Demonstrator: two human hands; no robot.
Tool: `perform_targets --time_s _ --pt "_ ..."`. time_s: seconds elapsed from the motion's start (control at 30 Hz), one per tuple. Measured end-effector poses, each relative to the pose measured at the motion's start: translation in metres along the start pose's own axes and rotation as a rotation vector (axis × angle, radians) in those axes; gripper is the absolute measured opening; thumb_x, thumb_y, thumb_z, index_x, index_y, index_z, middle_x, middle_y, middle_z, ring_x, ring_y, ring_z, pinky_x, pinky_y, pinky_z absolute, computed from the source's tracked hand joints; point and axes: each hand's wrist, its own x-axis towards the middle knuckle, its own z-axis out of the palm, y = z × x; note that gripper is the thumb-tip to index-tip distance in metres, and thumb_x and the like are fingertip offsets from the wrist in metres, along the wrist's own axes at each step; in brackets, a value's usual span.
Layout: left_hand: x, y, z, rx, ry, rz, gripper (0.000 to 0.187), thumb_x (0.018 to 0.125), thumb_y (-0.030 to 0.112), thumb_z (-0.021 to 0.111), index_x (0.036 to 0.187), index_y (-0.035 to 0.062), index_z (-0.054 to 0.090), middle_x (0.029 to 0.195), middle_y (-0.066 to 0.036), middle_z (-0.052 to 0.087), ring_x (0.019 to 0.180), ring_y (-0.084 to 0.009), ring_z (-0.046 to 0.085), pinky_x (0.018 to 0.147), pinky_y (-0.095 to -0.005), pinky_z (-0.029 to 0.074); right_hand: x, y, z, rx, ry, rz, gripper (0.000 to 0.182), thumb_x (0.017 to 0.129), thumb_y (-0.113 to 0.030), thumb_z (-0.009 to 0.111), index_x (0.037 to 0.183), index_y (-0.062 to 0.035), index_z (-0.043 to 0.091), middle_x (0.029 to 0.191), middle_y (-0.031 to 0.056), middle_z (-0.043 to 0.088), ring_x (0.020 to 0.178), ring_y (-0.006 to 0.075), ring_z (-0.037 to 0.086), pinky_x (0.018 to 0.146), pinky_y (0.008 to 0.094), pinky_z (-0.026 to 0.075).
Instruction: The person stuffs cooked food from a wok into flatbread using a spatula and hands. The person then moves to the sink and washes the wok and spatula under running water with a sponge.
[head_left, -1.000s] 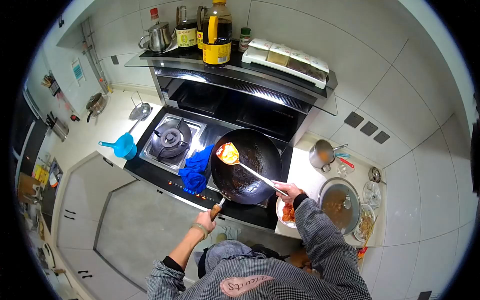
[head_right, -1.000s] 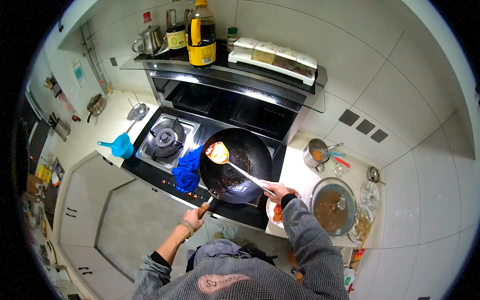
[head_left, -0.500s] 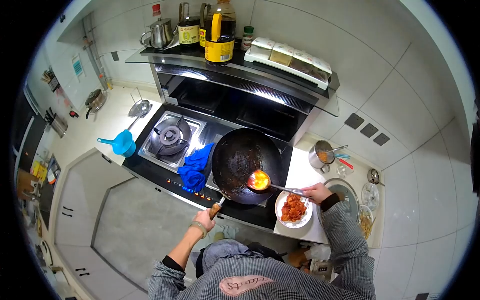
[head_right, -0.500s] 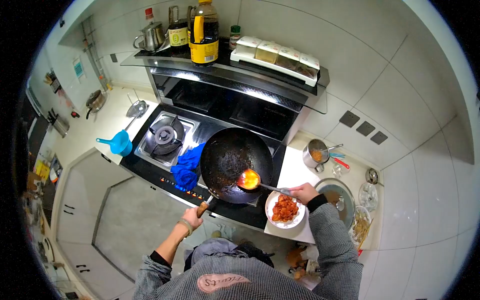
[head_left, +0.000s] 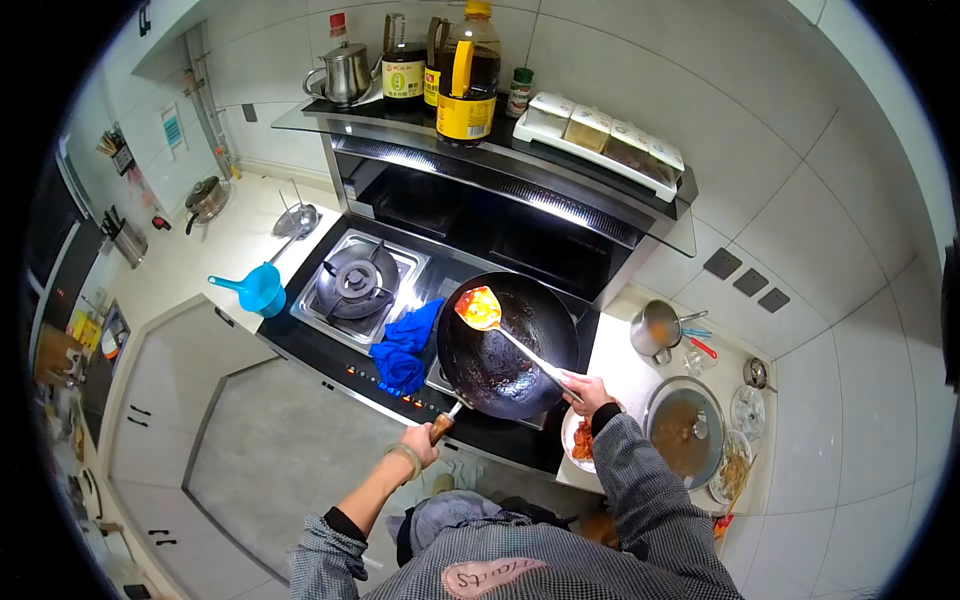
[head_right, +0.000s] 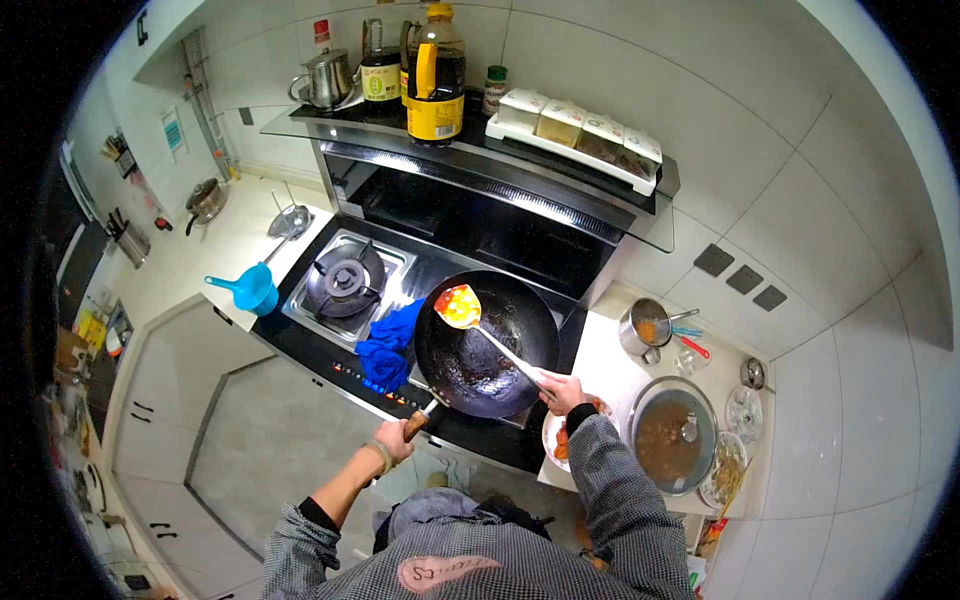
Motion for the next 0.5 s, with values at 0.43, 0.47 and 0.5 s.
perform_targets --time_s 0.43,0.47,0.5 --pt "-0.008 0.011 -0.027 -0.786 -0.347 0.07 0.016 0.073 0.009 0.063 0.079 0.0008 0.05 0.058 -0.004 0.052 0.047 -0.0112 0.052 0.043 -0.0273 0.044 -0.128 -0.01 -0.029 0.048 0.221 -0.207 0.036 0.088 -0.012 0.052 0.123 -0.0024 0.051 0.058 0.0021 0.051 0.035 0.0049 0.029 0.033 0.0201 0.02" --pt "-0.005 0.015 -0.026 -0.77 -0.337 0.112 0.015 0.073 0.008 0.062 0.078 0.0009 0.05 0.058 -0.004 0.051 0.047 -0.0113 0.051 0.043 -0.0272 0.045 -0.137 0.0 -0.045 0.013 0.222 -0.231 0.036 0.088 -0.013 0.053 0.123 -0.0038 0.052 0.057 0.002 0.05 0.034 0.0045 0.028 0.032 0.0202 0.019" --pt "-0.002 0.019 -0.026 -0.771 -0.346 0.102 0.014 0.074 0.008 0.061 0.077 0.001 0.05 0.057 -0.004 0.051 0.047 -0.0117 0.051 0.043 -0.0272 0.045 -0.154 0.004 -0.05 0.032 0.276 -0.22 0.035 0.088 -0.013 0.053 0.122 -0.0045 0.053 0.058 0.0023 0.051 0.034 0.0041 0.029 0.032 0.0195 0.02"
